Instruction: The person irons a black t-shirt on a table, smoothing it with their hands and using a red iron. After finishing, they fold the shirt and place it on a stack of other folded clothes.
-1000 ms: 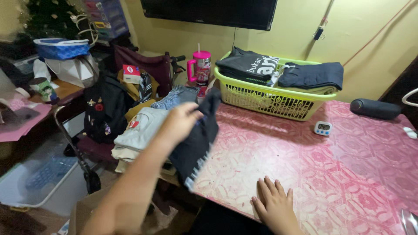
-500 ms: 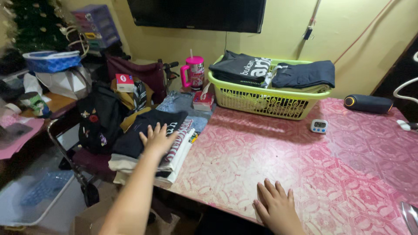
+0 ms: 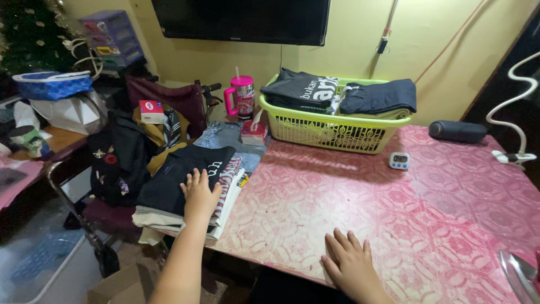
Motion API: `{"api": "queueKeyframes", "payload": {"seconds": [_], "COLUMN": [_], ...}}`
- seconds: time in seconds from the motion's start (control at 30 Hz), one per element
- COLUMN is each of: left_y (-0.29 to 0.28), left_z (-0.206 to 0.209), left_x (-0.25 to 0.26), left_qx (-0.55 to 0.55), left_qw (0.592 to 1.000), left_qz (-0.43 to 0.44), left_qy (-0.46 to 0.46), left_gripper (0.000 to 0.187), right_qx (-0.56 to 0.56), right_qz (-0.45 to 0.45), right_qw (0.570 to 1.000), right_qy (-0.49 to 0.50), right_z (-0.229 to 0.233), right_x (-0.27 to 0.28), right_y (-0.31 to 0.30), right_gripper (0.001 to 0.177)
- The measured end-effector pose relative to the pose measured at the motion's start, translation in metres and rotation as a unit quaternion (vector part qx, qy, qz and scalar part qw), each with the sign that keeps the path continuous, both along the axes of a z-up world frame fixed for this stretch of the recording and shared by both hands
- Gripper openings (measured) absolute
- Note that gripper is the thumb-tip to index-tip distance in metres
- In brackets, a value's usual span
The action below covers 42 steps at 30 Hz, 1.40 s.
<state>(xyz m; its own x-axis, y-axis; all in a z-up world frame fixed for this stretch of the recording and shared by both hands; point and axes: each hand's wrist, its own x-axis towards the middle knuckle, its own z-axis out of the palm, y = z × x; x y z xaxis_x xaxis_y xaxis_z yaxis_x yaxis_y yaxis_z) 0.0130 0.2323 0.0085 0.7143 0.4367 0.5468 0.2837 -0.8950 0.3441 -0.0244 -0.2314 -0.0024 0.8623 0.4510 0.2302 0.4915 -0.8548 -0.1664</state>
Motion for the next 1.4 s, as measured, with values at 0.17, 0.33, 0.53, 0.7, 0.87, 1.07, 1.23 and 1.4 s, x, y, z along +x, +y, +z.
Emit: {"api": "queueKeyframes", "payload": {"seconds": [0.17, 0.33, 0.53, 0.7, 0.87, 1.07, 1.23, 1.4], "left_y": [-0.004, 0.016, 0.041, 0.036, -0.015, -0.059, -0.050, -0.028], "left_z": [-0.002, 0.002, 0.015, 0.043, 0.042, 0.041, 0.023, 0.004], "left_x": [0.007, 0.019, 0.032, 0.019, -0.008, -0.022, -0.010, 0.012], "left_qx": [0.048, 0.056, 0.238, 0.037, 0.138, 0.154, 0.182, 0.202], "left_qw": [0.998, 0.993, 0.946, 0.984, 0.989, 0.986, 0.980, 0.975], "left_qz": [0.039, 0.020, -0.067, -0.020, -0.031, 0.047, 0.078, 0.081], "left_qy": [0.025, 0.098, 0.209, 0.171, 0.042, 0.042, 0.035, -0.038], "left_gripper": [0.068, 0.061, 0.027, 0.040, 0.049, 0.076, 0.078, 0.080], "right_qx": [-0.006, -0.025, -0.022, -0.037, -0.052, 0.026, 0.430, 0.403], "right_qz": [-0.005, -0.008, -0.010, -0.009, -0.011, 0.065, 0.034, -0.079], "right_qw": [1.000, 0.998, 0.997, 0.997, 0.990, 0.925, 0.850, 0.909], "right_qy": [0.013, 0.064, 0.073, 0.072, 0.133, 0.373, 0.301, 0.069], "right_z": [0.004, 0.013, 0.004, -0.009, 0.004, 0.065, 0.067, 0.002], "right_x": [-0.002, -0.003, 0.001, 0.011, 0.020, 0.115, 0.216, 0.235], "right_y": [0.004, 0.004, 0.002, 0.003, 0.003, -0.012, 0.018, 0.015], "right_gripper": [0.067, 0.066, 0.069, 0.073, 0.064, 0.051, 0.041, 0.027]}}
